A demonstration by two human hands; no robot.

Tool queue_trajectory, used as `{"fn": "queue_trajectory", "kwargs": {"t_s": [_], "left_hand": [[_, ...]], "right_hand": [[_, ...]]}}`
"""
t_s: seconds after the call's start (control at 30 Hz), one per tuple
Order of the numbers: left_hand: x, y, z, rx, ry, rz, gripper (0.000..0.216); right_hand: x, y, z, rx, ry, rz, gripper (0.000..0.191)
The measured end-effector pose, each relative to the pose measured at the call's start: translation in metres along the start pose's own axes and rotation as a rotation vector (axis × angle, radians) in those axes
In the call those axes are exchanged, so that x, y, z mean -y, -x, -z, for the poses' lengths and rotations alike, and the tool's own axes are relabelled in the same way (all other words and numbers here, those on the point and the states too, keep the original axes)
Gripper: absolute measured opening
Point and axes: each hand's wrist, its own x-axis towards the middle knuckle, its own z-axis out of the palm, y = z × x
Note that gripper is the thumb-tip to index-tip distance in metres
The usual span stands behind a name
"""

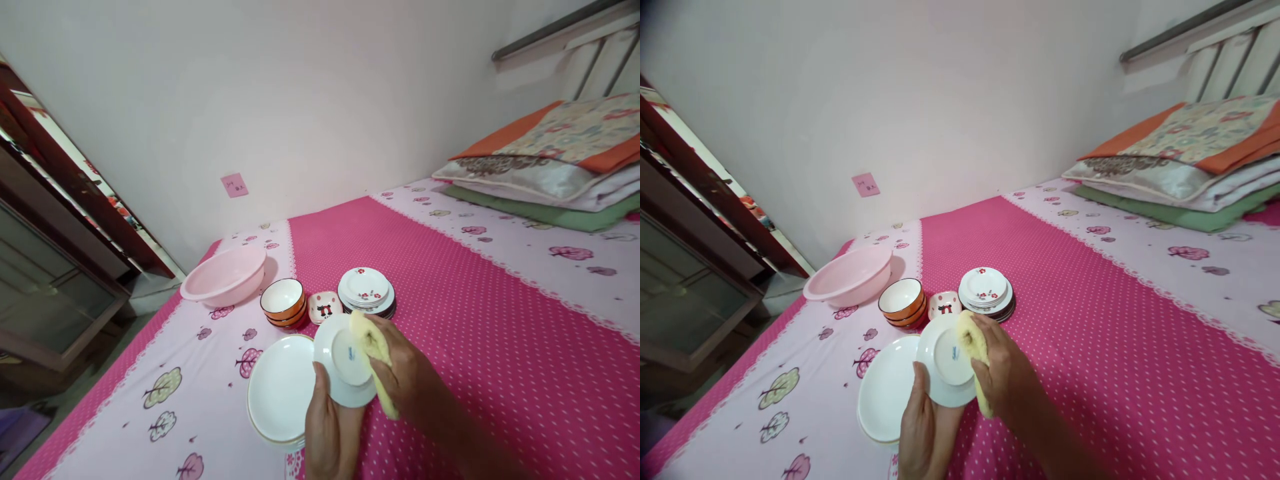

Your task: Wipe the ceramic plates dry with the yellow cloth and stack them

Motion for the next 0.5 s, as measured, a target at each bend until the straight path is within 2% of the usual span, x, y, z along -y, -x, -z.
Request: {"fn": "queue_trajectory", "kwargs": {"t_s": [0.13,0.27,0.37,0.43,0.5], "left_hand": [[-0.002,-0.004,0.009,-0.003,0.022,-0.12,0.048],[-0.009,-0.003,0.016,-0.067,0.035,-0.138,0.052],[-0.015,0.002,0.015,-0.102,0.026,-0.042,0.063],[-0.015,0.004,0.012,-0.074,0.017,0.059,0.07],[-0.01,0.004,0.009,-0.035,0.004,0.097,0.068]], "right_hand": [[0.016,0.009,-0.005,0.019,0.114,0.016,0.047],[0.046,0.02,-0.008,0.079,0.244,0.036,0.03],[0.063,0.023,-0.01,0.112,0.259,0.106,0.026],[0.067,0.021,-0.011,0.096,0.231,0.163,0.026],[0.065,0.017,-0.01,0.057,0.201,0.22,0.028]]}}
